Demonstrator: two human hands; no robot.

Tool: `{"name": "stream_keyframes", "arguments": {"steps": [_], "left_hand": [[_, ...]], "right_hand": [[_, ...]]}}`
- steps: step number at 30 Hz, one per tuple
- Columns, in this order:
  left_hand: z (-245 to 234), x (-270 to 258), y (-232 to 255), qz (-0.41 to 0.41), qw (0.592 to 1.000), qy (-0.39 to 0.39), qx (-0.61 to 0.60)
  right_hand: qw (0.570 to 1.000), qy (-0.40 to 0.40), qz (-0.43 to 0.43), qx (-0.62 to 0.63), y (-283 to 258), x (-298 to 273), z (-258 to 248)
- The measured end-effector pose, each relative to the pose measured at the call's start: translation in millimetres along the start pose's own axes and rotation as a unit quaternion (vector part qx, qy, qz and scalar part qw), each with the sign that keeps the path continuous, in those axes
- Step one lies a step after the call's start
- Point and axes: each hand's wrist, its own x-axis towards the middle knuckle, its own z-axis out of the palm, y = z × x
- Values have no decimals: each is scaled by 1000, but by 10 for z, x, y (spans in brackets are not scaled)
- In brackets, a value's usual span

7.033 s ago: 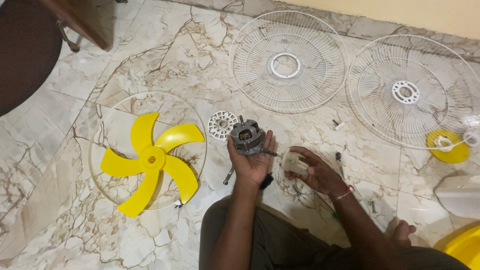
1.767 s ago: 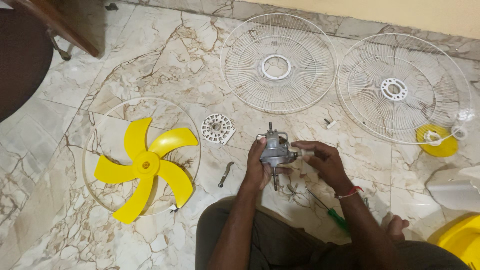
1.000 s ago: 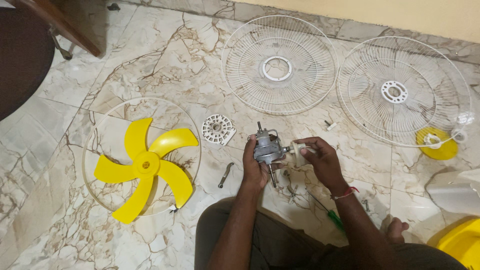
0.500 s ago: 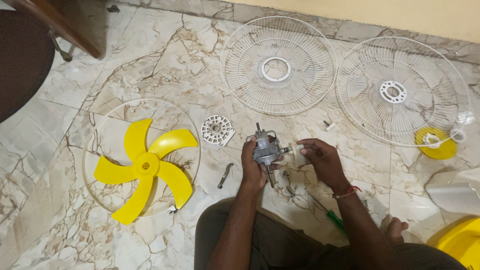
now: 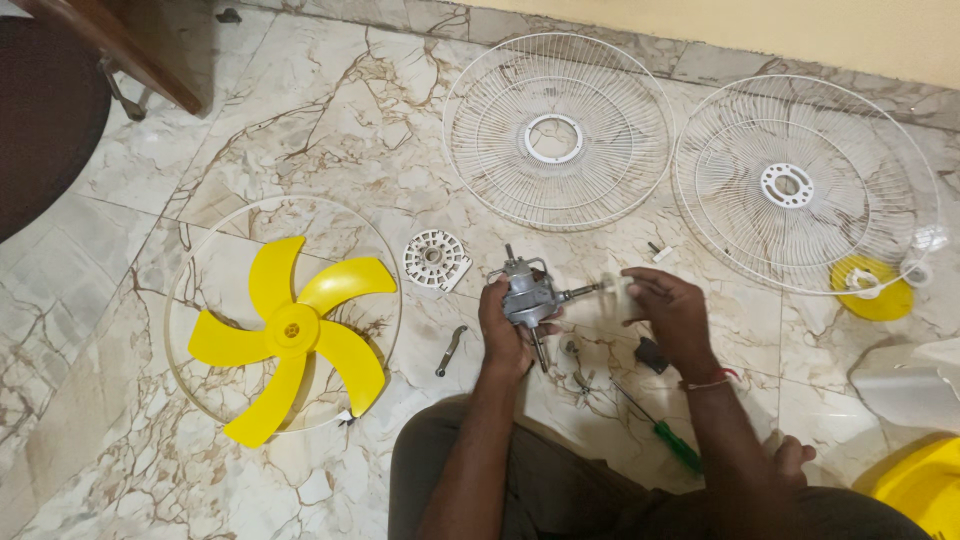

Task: The person sits on the floor and uses a screwdriver to disassemble a fan motor. They remove screws and separate the motor housing, then place the motor and a white plastic component on the floor.

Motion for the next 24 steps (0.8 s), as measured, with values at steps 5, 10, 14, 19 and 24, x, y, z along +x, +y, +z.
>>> {"name": "stream_keyframes", "arguments": {"steps": [5, 10, 14, 19, 24], "left_hand": [[-170, 25, 242, 18, 998, 8, -51], [-171, -2, 274, 11, 995, -7, -94], [-138, 5, 244, -21, 993, -26, -117], [-130, 23, 183, -39, 991, -30, -121], [-157, 33, 167, -43, 991, -35, -122]], "right_hand": [[999, 42, -20, 5, -72, 21, -398], [999, -50, 1, 16, -139, -8, -217], [983, -121, -22, -133, -312, -157, 77], [947, -173, -110, -249, -489, -276, 310], [930, -173, -123, -299, -522, -317, 353]]}}
